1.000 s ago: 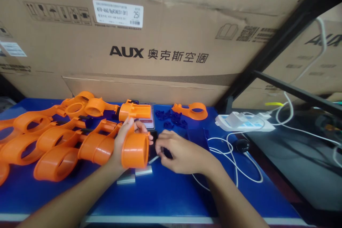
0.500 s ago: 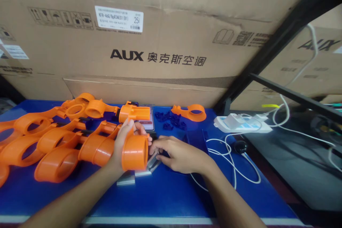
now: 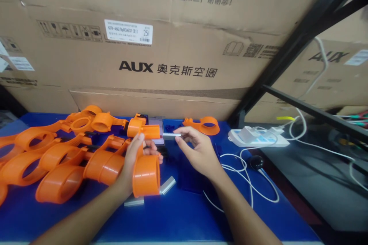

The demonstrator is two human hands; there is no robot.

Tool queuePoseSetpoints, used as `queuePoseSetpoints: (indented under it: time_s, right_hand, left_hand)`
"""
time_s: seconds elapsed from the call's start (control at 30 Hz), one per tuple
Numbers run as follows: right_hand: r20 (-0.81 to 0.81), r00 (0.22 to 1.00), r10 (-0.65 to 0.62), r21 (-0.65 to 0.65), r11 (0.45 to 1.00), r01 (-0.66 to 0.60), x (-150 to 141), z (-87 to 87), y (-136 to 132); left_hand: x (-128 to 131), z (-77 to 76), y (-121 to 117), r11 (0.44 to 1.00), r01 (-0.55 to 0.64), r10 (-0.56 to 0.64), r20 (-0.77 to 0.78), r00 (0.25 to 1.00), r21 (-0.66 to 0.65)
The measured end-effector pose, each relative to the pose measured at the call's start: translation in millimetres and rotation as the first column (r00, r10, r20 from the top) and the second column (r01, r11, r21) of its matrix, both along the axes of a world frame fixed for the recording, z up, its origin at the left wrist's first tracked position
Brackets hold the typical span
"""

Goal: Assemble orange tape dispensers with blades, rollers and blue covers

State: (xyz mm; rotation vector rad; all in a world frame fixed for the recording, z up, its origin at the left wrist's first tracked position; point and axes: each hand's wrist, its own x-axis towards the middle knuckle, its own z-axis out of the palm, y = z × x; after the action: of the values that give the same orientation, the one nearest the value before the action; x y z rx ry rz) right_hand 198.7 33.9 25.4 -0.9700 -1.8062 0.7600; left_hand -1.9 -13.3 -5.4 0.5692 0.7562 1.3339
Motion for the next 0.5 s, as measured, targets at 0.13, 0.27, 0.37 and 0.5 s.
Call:
queuePoseSetpoints:
  time_s: [0.13,0.27,0.37,0.5]
  right_hand:
    - [-0.175,0.98,-0.096,-0.045,0.995,0.089,-7,-7.4,-1]
    - [-0.204,0.973,-0.106,-0.067,0.993,0.094,-9,-8.8,-3]
    - [-0.172,0.977,-0.124,-0.052,0.992,0.117,-10,-9.1,-4]
    - [-0.153,0.981,-0.118,-0.047,0.993,0.112,-10,-10.1,-4]
  left_hand:
    - [10,4.1,-4,0.996,-0.082,0.083,-0.076,0.994,0.02]
    - [14,6.6,-7,0.997,-0.074,0.074,-0.074,0.995,-0.001]
    - [14,6.7,-9,0.998,-0.065,0.064,-0.084,0.994,-0.009]
    - [13,6.8,-9,0.998,-0.054,0.049,-0.119,0.992,-0.035]
